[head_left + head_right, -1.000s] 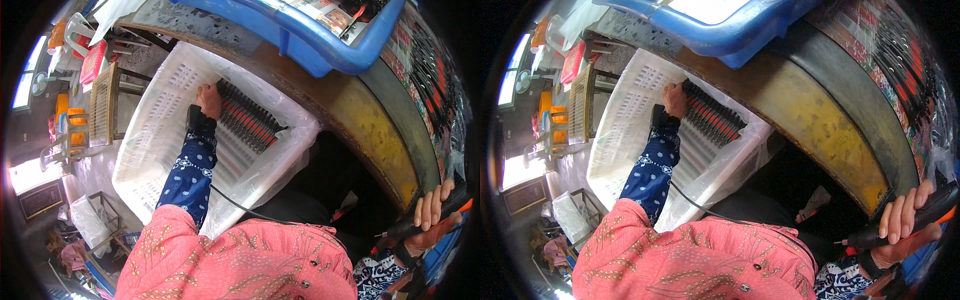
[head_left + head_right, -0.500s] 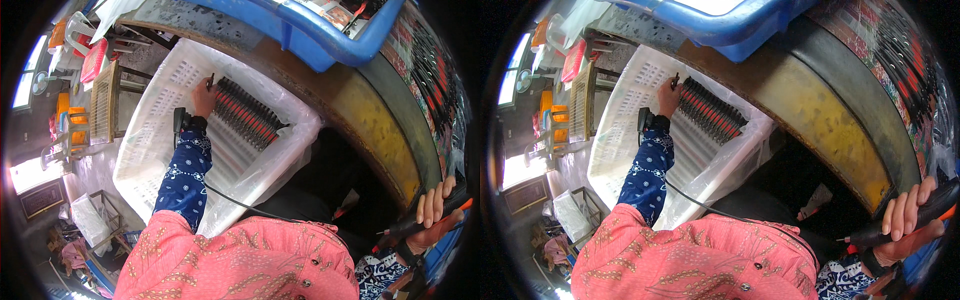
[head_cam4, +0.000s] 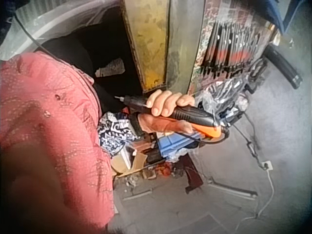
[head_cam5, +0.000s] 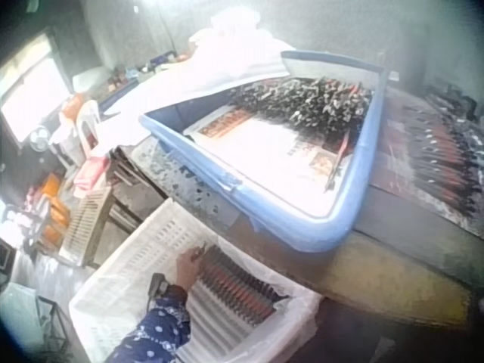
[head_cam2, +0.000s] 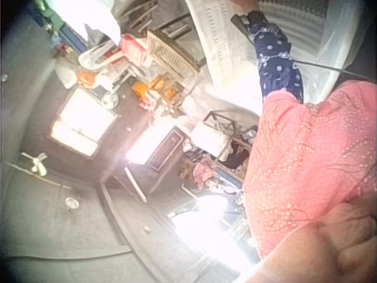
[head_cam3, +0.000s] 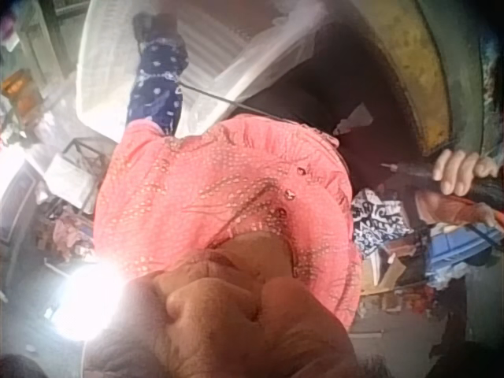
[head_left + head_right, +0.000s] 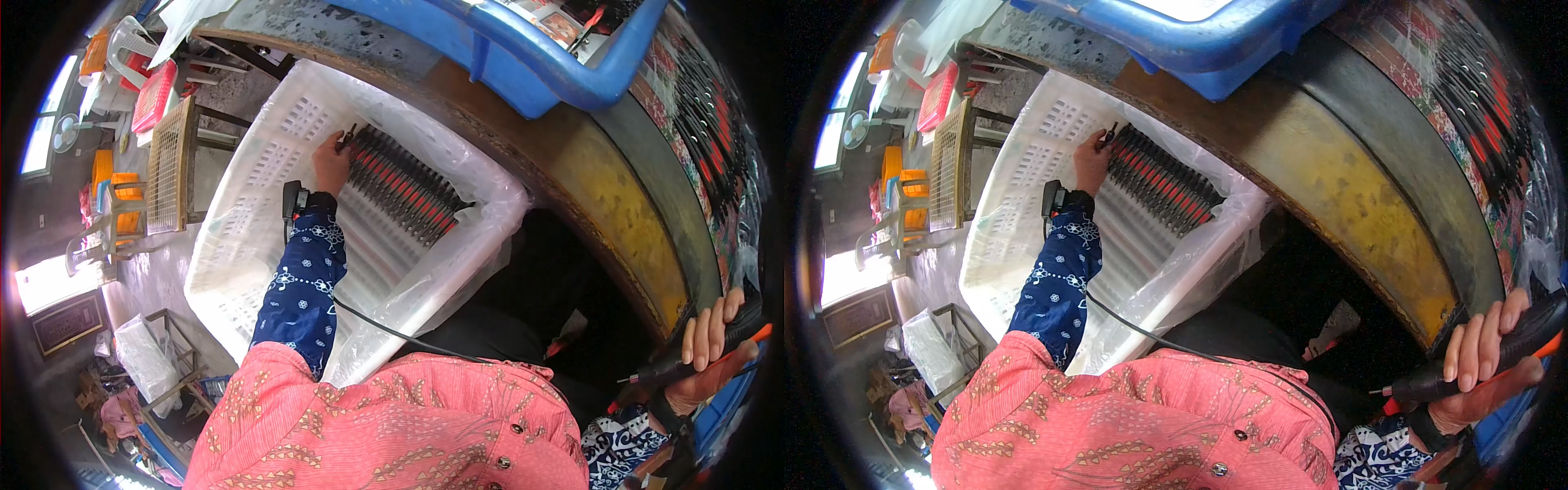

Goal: The person uses a soldering iron to apply heat to small black components with red bands, then places each finished component into a white basket. The person repeats this cycle multiple times, picking up new components from the table and depositing completed ones into the basket.

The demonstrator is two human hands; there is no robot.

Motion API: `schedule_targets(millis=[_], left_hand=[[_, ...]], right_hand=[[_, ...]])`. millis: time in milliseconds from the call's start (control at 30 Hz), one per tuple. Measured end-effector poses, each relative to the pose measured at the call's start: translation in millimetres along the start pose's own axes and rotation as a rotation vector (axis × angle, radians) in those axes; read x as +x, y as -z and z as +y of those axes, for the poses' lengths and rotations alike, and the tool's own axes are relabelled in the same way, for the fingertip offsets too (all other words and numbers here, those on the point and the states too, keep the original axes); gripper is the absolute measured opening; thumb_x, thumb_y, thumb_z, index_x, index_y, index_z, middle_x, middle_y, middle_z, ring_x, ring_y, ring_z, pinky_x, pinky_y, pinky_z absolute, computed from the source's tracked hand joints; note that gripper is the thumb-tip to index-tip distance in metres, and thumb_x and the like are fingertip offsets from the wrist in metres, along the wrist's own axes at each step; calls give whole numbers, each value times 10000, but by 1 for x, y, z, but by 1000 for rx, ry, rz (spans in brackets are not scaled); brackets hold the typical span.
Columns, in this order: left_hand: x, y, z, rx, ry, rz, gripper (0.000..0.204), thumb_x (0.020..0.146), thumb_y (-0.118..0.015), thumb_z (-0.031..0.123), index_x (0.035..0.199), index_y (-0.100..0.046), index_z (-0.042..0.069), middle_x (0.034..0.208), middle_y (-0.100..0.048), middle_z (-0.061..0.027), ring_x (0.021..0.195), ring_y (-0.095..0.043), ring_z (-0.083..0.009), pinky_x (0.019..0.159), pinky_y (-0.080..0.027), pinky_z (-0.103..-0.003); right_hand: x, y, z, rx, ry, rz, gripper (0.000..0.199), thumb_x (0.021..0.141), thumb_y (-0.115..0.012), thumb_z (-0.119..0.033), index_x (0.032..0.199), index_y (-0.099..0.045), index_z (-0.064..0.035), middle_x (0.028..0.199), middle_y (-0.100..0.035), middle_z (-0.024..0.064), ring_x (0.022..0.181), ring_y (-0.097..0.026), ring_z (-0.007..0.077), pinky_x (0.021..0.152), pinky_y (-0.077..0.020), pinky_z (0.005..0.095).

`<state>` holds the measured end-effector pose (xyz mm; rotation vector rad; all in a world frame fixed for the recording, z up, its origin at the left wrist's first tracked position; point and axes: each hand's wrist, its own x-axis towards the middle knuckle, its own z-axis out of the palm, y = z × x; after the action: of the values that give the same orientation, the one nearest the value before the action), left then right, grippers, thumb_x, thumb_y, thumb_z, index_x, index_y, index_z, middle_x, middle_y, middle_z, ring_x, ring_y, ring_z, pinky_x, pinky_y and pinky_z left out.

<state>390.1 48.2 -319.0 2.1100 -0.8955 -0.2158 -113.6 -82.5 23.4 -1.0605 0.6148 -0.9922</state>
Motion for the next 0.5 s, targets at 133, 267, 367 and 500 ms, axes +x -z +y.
schedule_targets(millis=[133,267,367,500], left_hand=[[1,-7,5,120,-56,76,239,748,-614,41,986,-600,20,795,-655,-158,748,-634,-325,698,-488,-403],[3,-12,3,115,-50,67,150,746,-614,62,891,-592,34,796,-646,-153,763,-625,-326,705,-481,-416],[6,-13,-1,219,-151,145,139,744,-609,64,883,-609,53,813,-643,-152,783,-618,-325,710,-476,-421],[8,-16,-1,317,-170,133,114,765,-590,93,872,-627,79,806,-634,-143,791,-610,-325,705,-474,-429]], right_hand=[[-1,-2,0,-14,14,28,446,835,-674,-333,943,-359,-36,558,-438,-3,401,-458,89,368,-434,229],[0,-2,0,4,6,17,454,828,-681,-335,941,-359,-35,555,-437,-2,400,-461,91,371,-439,233],[0,-1,0,12,0,4,448,828,-681,-330,940,-363,-35,560,-443,2,401,-467,94,376,-445,236],[0,1,-1,30,-14,-29,432,834,-677,-317,940,-370,-33,573,-453,8,406,-476,102,382,-451,239]])
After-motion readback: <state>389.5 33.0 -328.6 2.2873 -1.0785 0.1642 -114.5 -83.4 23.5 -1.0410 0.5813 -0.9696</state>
